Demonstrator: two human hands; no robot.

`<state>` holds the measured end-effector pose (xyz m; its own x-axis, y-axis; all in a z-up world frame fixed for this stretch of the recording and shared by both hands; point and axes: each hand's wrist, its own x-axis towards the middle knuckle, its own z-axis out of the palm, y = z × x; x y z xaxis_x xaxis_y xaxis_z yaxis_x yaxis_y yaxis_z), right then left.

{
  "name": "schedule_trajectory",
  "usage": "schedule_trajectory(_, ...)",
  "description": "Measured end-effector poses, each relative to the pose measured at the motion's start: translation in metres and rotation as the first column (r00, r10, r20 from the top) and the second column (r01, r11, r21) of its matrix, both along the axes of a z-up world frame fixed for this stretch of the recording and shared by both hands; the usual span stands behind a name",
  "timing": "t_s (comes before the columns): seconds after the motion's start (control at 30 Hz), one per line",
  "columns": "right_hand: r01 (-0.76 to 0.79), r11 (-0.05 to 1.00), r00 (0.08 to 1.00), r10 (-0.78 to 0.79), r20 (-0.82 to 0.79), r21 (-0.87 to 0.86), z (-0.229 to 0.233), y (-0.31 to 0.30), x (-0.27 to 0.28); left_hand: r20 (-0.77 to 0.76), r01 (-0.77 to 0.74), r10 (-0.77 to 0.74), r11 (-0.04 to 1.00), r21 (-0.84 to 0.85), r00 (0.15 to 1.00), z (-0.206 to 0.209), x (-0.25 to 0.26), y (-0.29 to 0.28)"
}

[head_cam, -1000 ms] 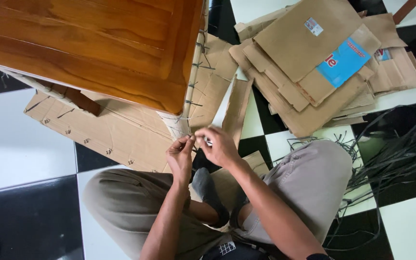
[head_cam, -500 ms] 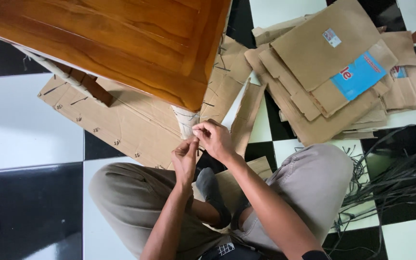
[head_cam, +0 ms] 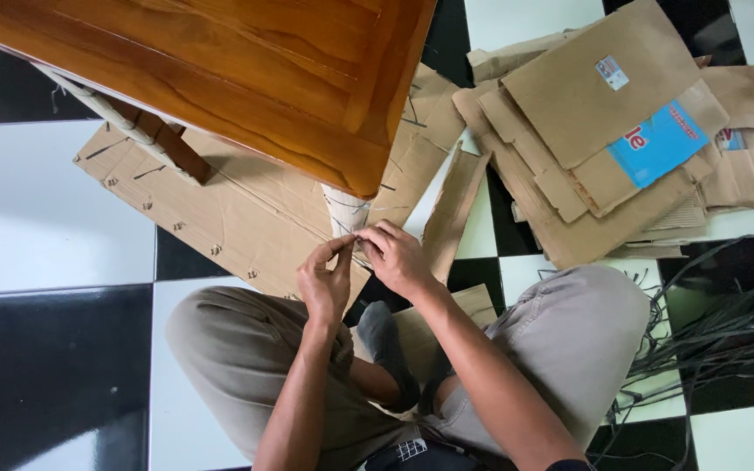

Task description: The person wraps the legs of a wooden chair with cardboard pieces and secures them by hand using plastic ties.

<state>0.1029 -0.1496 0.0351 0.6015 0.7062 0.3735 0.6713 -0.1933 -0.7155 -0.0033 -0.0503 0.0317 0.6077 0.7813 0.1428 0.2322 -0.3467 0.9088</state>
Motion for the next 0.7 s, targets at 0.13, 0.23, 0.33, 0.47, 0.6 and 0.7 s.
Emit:
schedule_trajectory(0.13,0.069,0.997,0.995,-0.070,0.072,0.027,-0.012,0.003,0.000,0.072,-0.035,0.044,0.990,-0.133,0.996,-0.010,0.003,-0.003)
schedule_trajectory(0.23,0.076,0.996,0.992,-0.079,0.096,0.042,-0.018,0.001,0.002,0.162,-0.079,0.152,0.918,-0.389,0.975,-0.024,0.009,-0.005)
schedule_trajectory(0.33,0.079,0.996,0.995,-0.081,0.063,0.028,-0.021,0.003,0.001,0.195,-0.028,0.210,0.746,-0.665,0.958,-0.033,0.014,-0.007)
schedule_trajectory(0.47,0.149,0.989,0.986,-0.147,-0.071,0.011,-0.023,0.004,-0.007,0.253,0.107,0.173,0.586,-0.803,0.952,-0.028,0.018,-0.009)
schedule_trajectory(0.6,0.170,0.985,0.955,-0.160,-0.251,0.019,-0.016,0.006,-0.009,0.273,0.128,0.207,0.528,-0.839,0.939,-0.017,0.017,-0.011)
schedule_trajectory(0.7,0.234,0.972,0.903,-0.224,-0.367,-0.016,-0.020,0.007,-0.009,0.282,0.139,0.202,0.525,-0.840,0.938,-0.028,0.016,-0.010)
